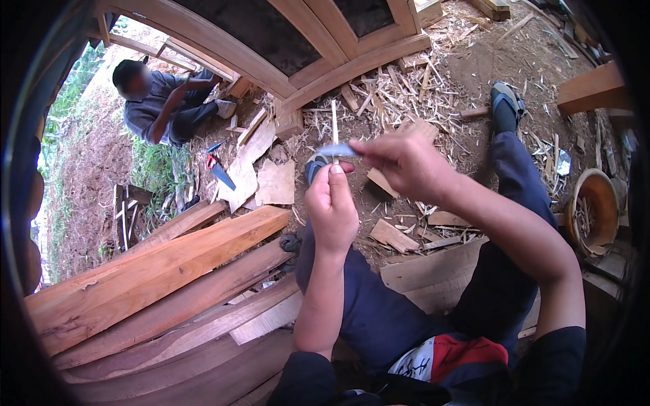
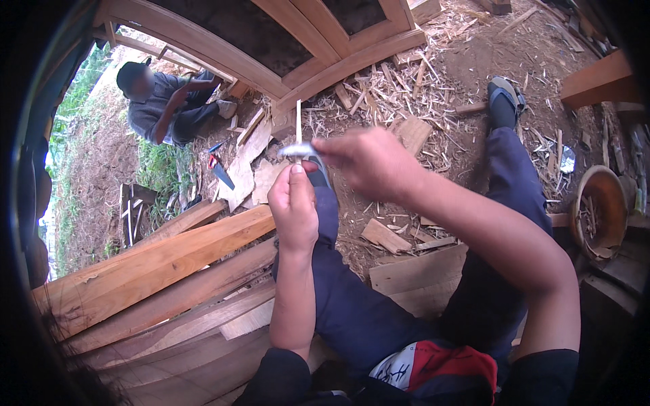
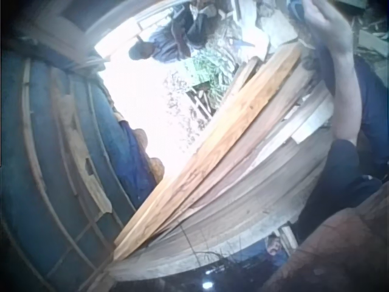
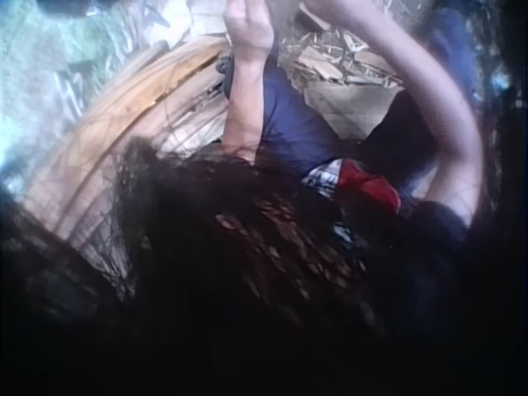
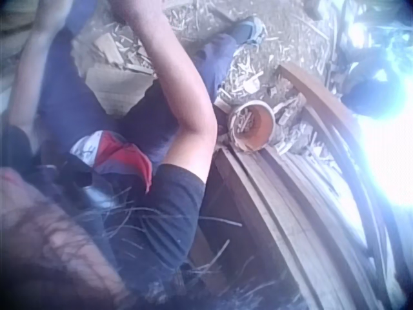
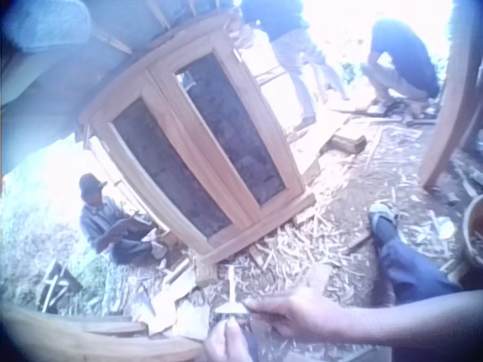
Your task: The person sits on the ground and uses a knife to shave and shape a small piece of wood held in the left hand. The person repeatedly shaves the wood, creating thin shavings that fall to the ground.
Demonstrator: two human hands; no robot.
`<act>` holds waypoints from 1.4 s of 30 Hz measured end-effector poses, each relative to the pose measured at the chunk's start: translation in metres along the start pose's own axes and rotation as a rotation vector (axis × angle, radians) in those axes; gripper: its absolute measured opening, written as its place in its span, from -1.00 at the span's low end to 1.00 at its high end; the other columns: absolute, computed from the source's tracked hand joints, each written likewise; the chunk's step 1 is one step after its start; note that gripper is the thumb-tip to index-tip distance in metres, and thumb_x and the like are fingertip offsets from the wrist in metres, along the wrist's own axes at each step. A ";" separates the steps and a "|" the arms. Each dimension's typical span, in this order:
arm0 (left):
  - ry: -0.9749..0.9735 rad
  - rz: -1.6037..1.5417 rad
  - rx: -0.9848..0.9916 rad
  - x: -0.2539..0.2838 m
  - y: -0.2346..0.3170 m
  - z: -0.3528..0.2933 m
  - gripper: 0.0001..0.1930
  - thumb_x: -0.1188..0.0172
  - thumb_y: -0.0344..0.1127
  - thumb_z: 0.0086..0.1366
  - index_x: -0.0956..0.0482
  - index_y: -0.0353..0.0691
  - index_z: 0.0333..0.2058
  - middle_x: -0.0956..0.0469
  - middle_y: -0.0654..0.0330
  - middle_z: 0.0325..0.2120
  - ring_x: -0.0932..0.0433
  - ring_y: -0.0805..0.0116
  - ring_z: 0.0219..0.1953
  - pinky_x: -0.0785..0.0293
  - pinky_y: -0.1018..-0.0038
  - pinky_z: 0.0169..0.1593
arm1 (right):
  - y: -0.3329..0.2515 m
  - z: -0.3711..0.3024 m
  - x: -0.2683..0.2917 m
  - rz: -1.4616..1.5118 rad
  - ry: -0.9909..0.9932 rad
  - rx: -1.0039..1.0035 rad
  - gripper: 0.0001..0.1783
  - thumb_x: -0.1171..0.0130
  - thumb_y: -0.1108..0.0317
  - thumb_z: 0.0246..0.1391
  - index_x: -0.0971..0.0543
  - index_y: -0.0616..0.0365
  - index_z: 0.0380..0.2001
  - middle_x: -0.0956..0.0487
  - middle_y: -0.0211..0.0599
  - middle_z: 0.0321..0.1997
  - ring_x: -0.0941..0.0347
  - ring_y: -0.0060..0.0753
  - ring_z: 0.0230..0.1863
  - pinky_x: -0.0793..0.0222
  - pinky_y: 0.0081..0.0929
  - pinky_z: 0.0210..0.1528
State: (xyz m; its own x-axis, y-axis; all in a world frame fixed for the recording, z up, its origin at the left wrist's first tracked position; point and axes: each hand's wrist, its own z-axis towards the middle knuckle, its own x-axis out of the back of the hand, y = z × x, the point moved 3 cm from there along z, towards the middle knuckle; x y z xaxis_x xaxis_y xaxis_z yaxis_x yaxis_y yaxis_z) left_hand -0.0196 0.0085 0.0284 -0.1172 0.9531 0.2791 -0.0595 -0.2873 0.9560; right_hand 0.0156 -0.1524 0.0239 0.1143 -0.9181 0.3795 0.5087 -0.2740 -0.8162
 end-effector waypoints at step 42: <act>-0.020 -0.109 -0.015 -0.005 0.006 0.003 -0.73 0.10 -0.26 0.50 -0.52 -0.31 -0.26 -0.26 0.51 -0.63 -0.17 0.76 -0.59 -0.08 0.68 -0.54 | 0.001 0.003 -0.004 0.208 0.054 -0.130 -0.69 -0.21 0.43 0.12 -0.62 0.21 -0.04 -0.68 -0.09 -0.25 -0.63 -0.29 -0.34 -0.49 -0.40 -0.30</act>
State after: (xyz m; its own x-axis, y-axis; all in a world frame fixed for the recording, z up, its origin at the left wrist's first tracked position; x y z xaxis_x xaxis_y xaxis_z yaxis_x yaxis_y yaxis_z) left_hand -0.0166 0.0028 0.0331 -0.0894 0.9804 0.1754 -0.0859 -0.1831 0.9793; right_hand 0.0184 -0.1484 0.0233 0.1574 -0.9716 0.1765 0.3642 -0.1090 -0.9249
